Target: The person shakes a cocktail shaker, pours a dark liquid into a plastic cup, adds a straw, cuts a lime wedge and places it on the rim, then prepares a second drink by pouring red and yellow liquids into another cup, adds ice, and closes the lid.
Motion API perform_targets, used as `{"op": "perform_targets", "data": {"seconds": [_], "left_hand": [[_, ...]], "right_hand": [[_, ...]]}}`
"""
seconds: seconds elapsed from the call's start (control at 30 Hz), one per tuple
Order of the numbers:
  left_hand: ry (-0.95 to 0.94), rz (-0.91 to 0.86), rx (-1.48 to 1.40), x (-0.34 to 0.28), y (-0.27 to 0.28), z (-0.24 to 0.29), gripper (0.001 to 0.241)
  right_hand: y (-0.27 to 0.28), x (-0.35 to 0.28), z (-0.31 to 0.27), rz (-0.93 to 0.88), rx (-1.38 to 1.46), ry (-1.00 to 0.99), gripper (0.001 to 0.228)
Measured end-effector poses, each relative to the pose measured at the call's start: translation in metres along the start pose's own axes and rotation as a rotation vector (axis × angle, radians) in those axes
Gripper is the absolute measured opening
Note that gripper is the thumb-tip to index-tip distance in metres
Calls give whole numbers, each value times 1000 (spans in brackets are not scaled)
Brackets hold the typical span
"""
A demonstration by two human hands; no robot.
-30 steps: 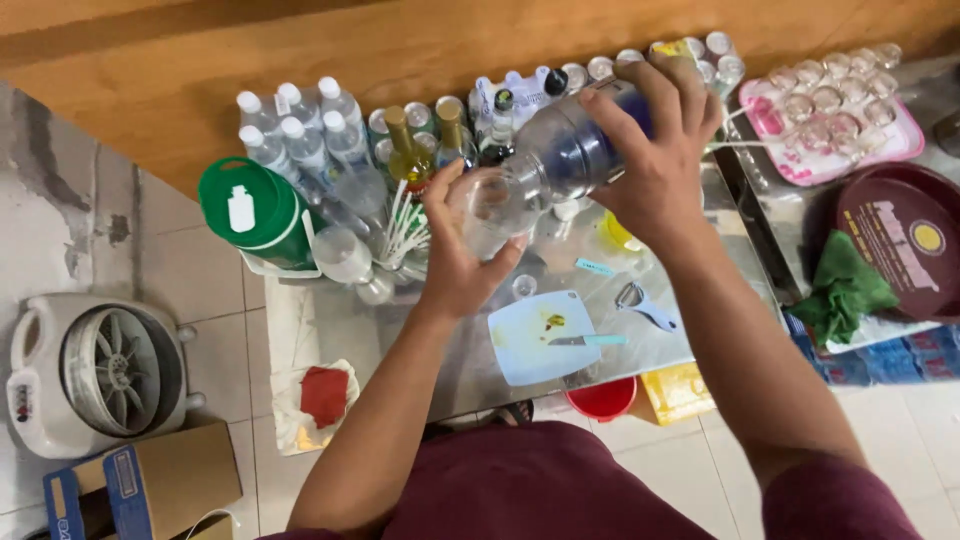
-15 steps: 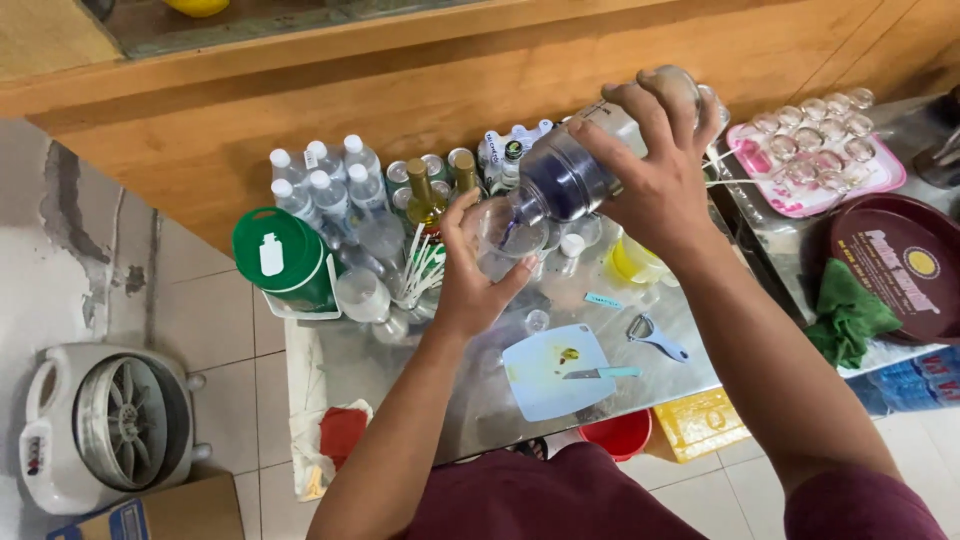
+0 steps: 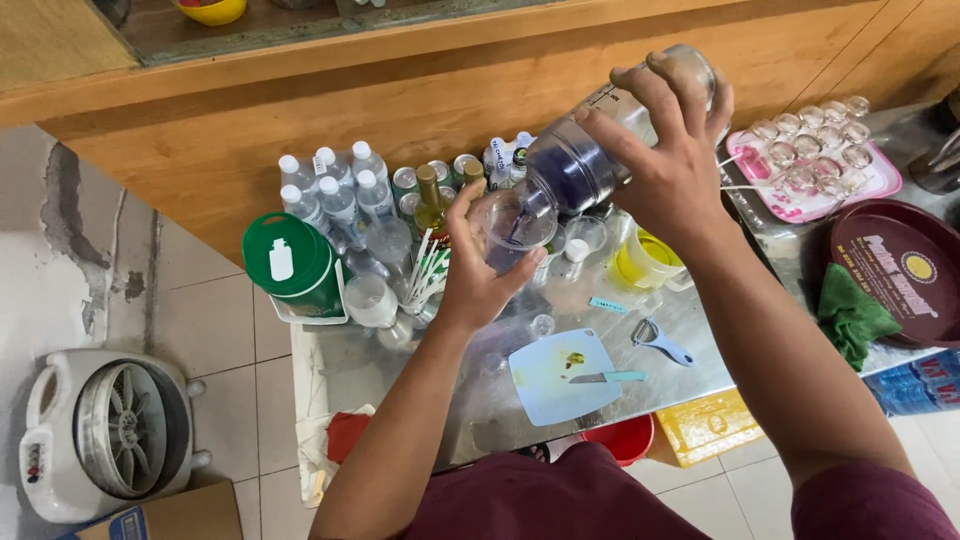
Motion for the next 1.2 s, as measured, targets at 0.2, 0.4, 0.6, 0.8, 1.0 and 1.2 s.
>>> {"op": "perform_targets", "data": {"seconds": [0.2,0.4,0.6,0.8,1.0,1.2], "left_hand": [[3,1,-51,2,-2,2,92],[-14,-33,-167,10,-4,6,93],[247,-227,-248,37,7,8,108],[228,-411,-347,72,19,-8,115],[143,-430,-182,91,26,11,108],[73,-450,-292,106,28,19,100]], "right_hand": [[4,4,3,42,11,38,59],[1,5,13,94,38,55,60],[11,18,23,89,15,115,62],[16,34,32,76,-17,189,68],[14,47,45,52,-61,227,69],[12,63,54,48,-41,256,81]]}}
Point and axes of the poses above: each hand's wrist, its own x-axis towards the middle knuckle, its own y-axis out of the back of the hand, z = x × y, the point moved 4 cm from there along x, towards the middle knuckle, and after that the axes turned 4 degrees about y, right-handed, at the moved point
